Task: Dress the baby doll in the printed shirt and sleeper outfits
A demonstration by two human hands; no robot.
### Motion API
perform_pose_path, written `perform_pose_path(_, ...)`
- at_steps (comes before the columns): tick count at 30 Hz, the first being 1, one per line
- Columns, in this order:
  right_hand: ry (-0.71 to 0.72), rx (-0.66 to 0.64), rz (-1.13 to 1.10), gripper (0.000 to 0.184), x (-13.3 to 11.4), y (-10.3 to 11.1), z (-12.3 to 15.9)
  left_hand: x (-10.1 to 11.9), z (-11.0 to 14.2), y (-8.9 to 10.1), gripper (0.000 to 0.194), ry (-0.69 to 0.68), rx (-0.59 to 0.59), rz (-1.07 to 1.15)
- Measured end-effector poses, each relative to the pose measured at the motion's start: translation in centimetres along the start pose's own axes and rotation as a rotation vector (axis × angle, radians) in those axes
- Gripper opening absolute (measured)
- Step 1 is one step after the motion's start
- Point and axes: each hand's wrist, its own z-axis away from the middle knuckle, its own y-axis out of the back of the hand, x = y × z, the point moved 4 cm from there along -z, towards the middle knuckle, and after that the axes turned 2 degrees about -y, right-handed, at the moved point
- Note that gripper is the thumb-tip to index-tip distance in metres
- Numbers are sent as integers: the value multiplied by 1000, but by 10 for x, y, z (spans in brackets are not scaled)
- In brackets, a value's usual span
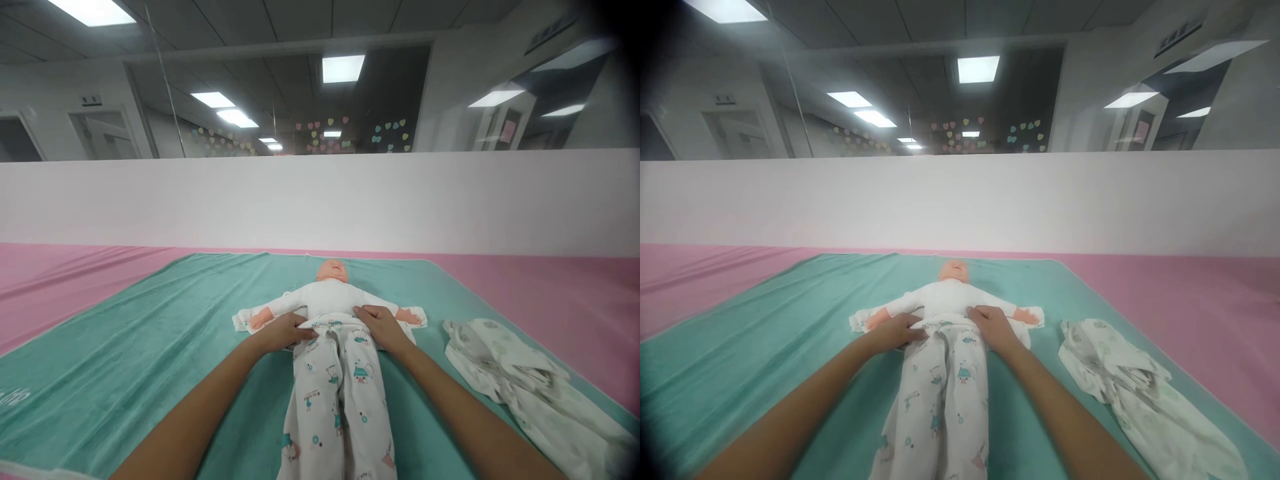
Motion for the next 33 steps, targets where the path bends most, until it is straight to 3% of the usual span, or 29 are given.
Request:
perform_pose_path(15, 35, 55, -13, 43, 4, 1, 0, 4, 0, -4, 45, -30, 58, -7)
perform_pose_path(33, 15, 67, -37, 43, 9, 3, 0, 4, -1, -5, 44, -38, 27, 14)
